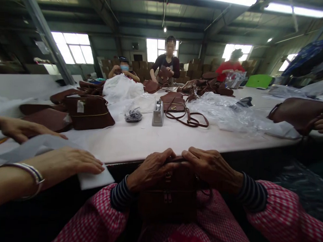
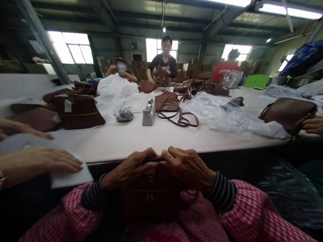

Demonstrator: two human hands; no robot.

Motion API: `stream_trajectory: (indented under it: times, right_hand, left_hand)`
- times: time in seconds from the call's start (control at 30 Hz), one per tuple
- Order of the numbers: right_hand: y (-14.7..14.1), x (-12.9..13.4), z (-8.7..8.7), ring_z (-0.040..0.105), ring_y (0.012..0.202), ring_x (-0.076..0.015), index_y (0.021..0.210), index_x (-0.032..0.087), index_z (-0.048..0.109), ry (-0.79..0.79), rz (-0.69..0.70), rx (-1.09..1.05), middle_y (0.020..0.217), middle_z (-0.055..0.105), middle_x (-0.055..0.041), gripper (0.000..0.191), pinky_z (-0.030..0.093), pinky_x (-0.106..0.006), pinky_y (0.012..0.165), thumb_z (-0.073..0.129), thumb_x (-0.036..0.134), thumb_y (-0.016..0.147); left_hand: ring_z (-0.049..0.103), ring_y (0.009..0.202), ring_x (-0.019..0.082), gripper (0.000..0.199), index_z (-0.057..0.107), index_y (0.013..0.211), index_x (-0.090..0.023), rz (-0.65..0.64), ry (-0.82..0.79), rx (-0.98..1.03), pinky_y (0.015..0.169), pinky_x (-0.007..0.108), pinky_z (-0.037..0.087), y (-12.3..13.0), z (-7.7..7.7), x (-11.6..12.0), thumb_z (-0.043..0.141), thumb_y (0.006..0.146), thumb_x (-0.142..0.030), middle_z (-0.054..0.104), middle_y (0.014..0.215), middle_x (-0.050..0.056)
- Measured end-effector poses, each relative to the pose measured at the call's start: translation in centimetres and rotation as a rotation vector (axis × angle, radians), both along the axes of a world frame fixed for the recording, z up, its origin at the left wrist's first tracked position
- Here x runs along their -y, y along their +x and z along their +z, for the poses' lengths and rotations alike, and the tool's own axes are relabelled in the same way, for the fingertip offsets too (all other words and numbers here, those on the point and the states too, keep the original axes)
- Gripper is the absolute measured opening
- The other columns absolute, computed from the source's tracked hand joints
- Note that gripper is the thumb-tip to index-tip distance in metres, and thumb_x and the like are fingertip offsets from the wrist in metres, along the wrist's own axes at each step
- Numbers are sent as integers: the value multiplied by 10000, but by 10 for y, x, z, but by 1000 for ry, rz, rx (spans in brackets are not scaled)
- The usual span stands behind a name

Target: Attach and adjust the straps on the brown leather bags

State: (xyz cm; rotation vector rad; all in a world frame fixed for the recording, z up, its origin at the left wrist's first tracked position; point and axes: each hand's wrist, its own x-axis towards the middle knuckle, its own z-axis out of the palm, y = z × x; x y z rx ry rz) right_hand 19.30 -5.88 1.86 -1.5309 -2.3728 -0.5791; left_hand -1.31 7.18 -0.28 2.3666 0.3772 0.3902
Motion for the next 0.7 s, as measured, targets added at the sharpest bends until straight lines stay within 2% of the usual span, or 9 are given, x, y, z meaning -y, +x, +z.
stream_trajectory:
  times: [0.07,0.13,0.23,0.3,0.4,0.47,0.57,0.7]
  right_hand:
    - [-1,-4,8,565,659,-172,1061,133,619,42,50,25,854,623,-51,264,345,-302,562,424,301,1117]
    - [-1,-8,19,549,665,-175,1072,136,630,76,86,59,838,624,-59,286,331,-310,572,397,293,1122]
    - [9,-12,35,522,642,-171,1048,174,661,81,67,68,804,633,-64,365,295,-323,565,347,342,1130]
    - [22,-12,40,512,626,-170,1018,201,676,81,16,34,789,642,-61,403,280,-330,557,345,406,1124]
    - [43,-6,34,524,617,-170,1007,225,686,58,9,-32,772,645,-45,367,296,-327,552,397,429,1105]
    - [55,0,25,543,619,-166,1029,223,688,46,46,-65,786,654,-42,298,309,-321,548,453,395,1092]
    - [73,10,13,584,661,-172,1073,214,690,82,54,-78,857,688,-70,195,337,-323,559,523,314,1070]
    - [90,26,10,609,699,-186,1099,211,690,126,4,-67,904,704,-91,170,376,-325,586,538,278,1059]
  left_hand:
    - [612,820,169,325,623,1096,-237,-21,24,8,742,278,410,1,5,0,470,1053,-521,673,923,-17]
    - [606,817,170,325,647,1053,-232,-9,105,27,753,285,407,0,13,-4,451,1063,-490,668,909,-12]
    - [588,802,173,297,656,948,-214,93,187,39,757,296,398,-11,22,-15,484,1045,-437,644,860,-9]
    - [590,796,176,283,657,907,-209,167,153,30,746,293,406,-22,20,-20,499,1031,-408,644,835,-6]
    - [619,822,182,290,670,905,-205,214,64,16,740,286,432,-38,4,-23,497,1032,-400,672,854,7]
    - [633,851,186,291,677,926,-199,233,79,22,755,290,443,-43,-10,-20,499,1040,-399,687,891,18]
    - [635,893,201,289,680,954,-188,274,240,51,808,315,449,-40,-29,-13,511,1050,-402,694,935,38]
    - [641,900,224,287,702,999,-193,300,395,78,836,351,454,-26,-45,2,513,1054,-402,719,930,50]
